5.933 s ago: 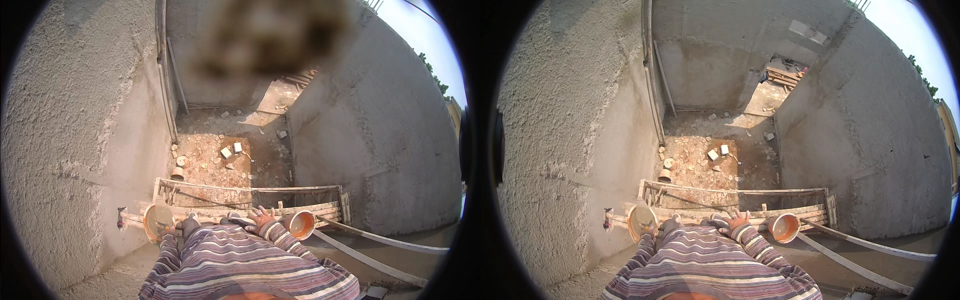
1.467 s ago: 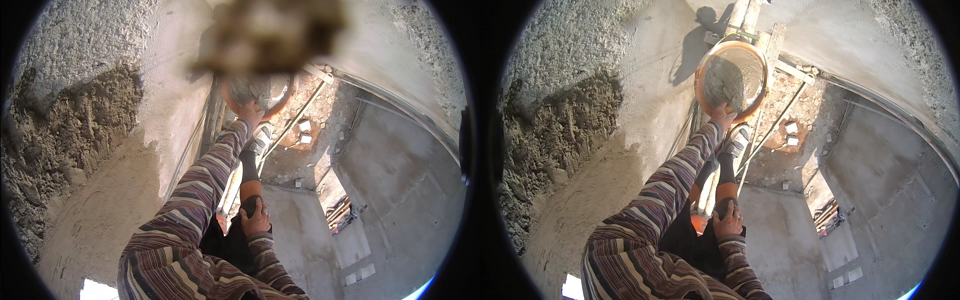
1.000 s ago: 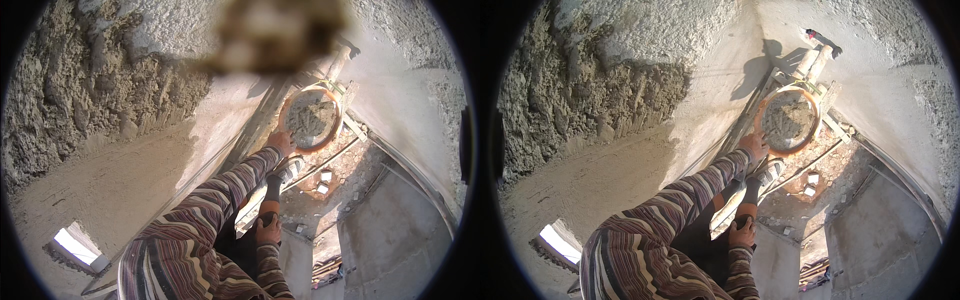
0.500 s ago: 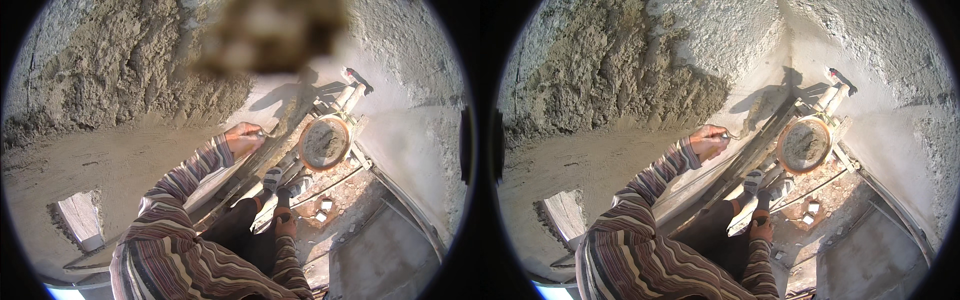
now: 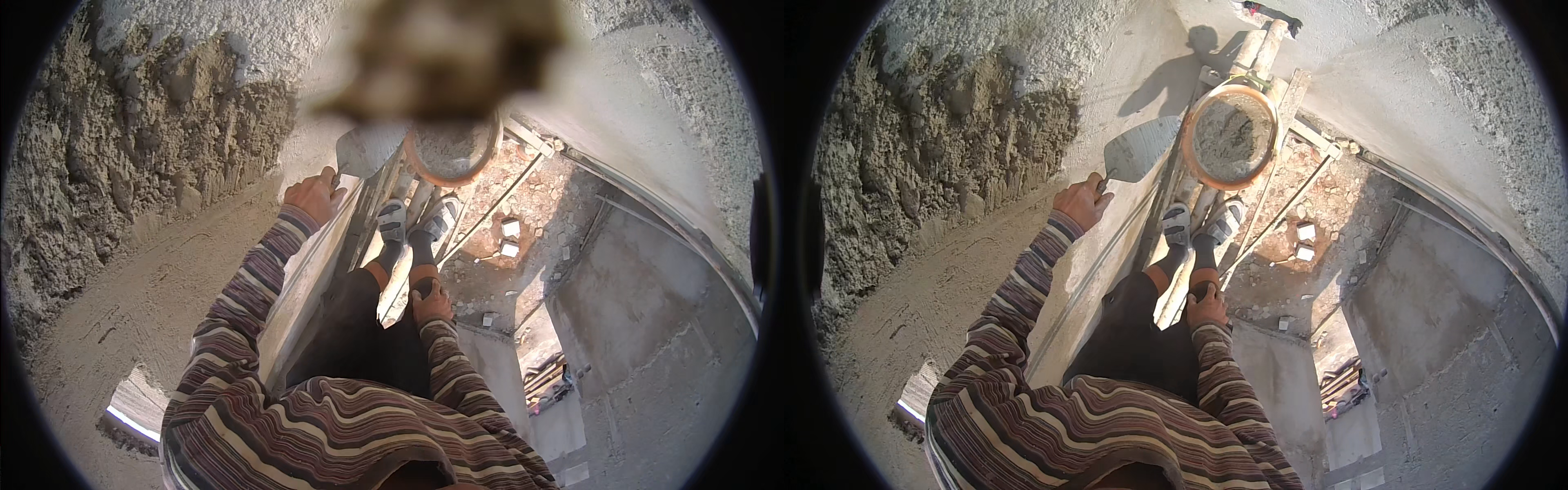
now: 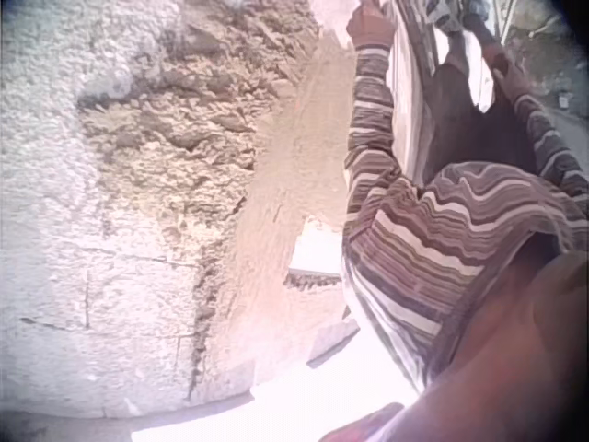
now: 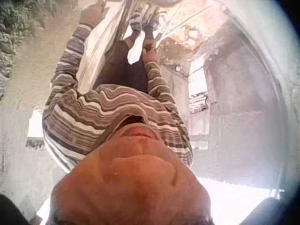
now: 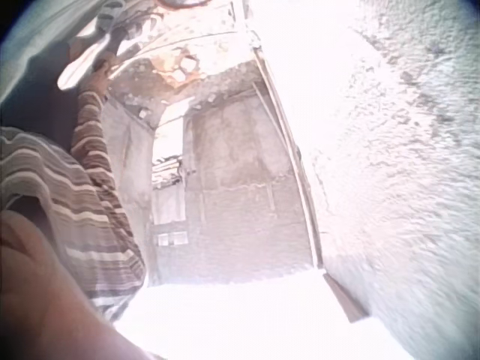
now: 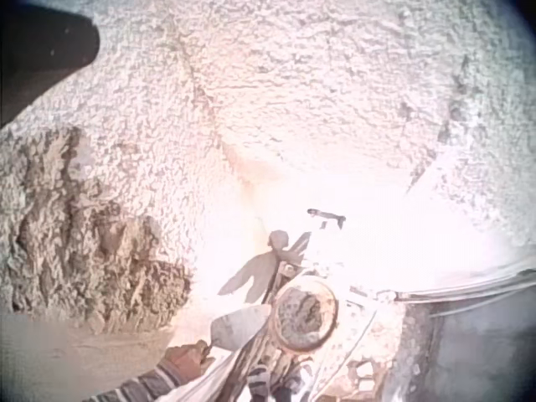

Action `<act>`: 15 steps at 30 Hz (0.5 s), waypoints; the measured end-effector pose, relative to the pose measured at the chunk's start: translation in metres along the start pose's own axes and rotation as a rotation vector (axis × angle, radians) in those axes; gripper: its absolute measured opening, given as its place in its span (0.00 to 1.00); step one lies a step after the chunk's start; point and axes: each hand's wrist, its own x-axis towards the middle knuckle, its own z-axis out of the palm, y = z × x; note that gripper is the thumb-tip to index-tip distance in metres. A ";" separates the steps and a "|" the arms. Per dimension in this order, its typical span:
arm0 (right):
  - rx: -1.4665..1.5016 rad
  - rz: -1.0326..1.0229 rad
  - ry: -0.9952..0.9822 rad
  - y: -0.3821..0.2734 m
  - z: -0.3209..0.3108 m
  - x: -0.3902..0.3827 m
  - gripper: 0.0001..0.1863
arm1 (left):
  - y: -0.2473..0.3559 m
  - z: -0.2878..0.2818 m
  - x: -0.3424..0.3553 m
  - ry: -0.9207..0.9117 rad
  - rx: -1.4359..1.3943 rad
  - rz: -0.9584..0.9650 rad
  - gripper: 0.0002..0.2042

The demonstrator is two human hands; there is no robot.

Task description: The person uses a trowel to apply mortar from a bucket onto a concrete wall and then smooths it while standing on a scaffold.

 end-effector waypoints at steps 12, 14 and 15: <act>0.138 -0.013 0.170 0.023 0.034 0.013 0.32 | 0.146 0.253 0.226 -0.289 -0.083 -0.006 0.19; 0.123 -0.013 0.201 0.024 0.038 0.011 0.32 | 0.145 0.282 0.227 -0.254 -0.217 -0.010 0.20; 0.129 -0.020 0.204 0.026 0.041 0.011 0.32 | 0.132 0.296 0.223 -0.220 -0.281 0.028 0.21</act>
